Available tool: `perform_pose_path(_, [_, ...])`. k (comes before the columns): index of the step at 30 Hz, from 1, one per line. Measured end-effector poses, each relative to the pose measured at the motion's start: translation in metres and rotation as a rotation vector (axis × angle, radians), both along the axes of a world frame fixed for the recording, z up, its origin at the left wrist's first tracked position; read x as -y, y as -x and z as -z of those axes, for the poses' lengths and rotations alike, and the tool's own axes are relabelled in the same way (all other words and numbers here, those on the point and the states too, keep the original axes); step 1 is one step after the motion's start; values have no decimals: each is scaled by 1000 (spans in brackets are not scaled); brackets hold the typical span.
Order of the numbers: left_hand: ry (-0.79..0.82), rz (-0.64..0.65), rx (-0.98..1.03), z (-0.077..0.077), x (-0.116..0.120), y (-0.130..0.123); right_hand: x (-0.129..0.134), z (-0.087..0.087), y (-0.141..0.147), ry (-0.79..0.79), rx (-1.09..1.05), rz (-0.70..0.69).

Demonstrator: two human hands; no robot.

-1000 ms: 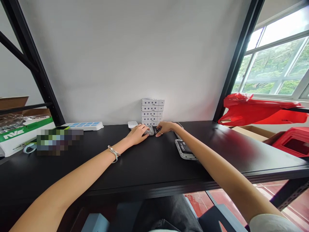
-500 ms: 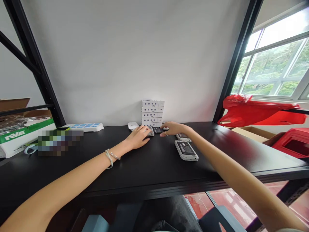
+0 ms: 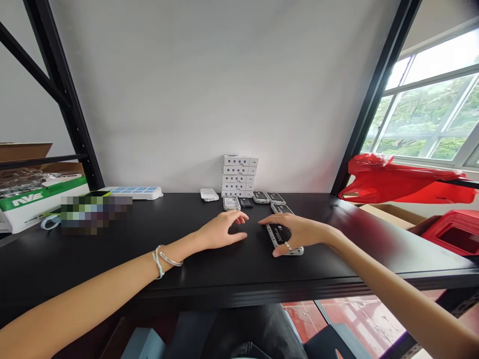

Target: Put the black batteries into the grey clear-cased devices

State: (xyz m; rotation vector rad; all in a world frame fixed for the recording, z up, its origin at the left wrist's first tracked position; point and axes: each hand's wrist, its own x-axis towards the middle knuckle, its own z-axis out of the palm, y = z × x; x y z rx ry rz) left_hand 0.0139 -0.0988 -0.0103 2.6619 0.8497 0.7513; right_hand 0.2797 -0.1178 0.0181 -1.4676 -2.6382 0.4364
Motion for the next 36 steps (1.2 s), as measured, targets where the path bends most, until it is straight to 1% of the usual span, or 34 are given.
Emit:
perform_pose_path(2, [180, 8, 106, 4, 1, -3, -4, 3, 10, 3, -34, -37])
perform_pose_path(3, [230, 17, 138, 6, 2, -4, -5, 4, 15, 5, -45, -58])
perform_pose_path(6, [295, 38, 197, 12, 0, -7, -9, 6, 30, -19, -84, -116])
perform_pose_path(8, [348, 58, 202, 14, -5, -9, -11, 4, 39, -40, -124, -172])
perform_pose_path(12, [422, 116, 178, 12, -14, -10, -19, -1, 55, -54, -155, -254])
perform_pose_path(15, [412, 155, 145, 11, -14, -11, -28, 4, 63, -113, -217, -213])
perform_pose_path(19, [362, 79, 160, 13, -8, -15, -35, 21, 73, -236, -297, -93])
perform_pose_path(22, [347, 78, 200, 17, -6, -18, -33, 29, 78, -335, -307, -11])
perform_pose_path(24, [350, 94, 219, 18, -6, -19, -30, 29, 80, -382, -274, 58])
perform_pose_path(26, [363, 89, 220, 18, -6, -19, -26, 28, 81, -444, -190, 112])
perform_pose_path(27, [367, 82, 216, 17, -6, -19, -25, 28, 80, -485, -140, 120])
perform_pose_path(29, [369, 66, 209, 15, -6, -20, -26, 28, 80, -556, -57, 85])
perform_pose_path(30, [371, 62, 202, 14, -5, -20, -28, 29, 79, -563, -40, 57])
perform_pose_path(32, [377, 54, 184, 13, -5, -21, -32, 31, 79, -507, -73, 36])
perform_pose_path(34, [374, 43, 169, 11, -4, -22, -34, 31, 80, -422, -149, 69])
perform_pose_path(36, [352, 30, 172, 10, -4, -22, -34, 26, 79, -387, -228, 110])
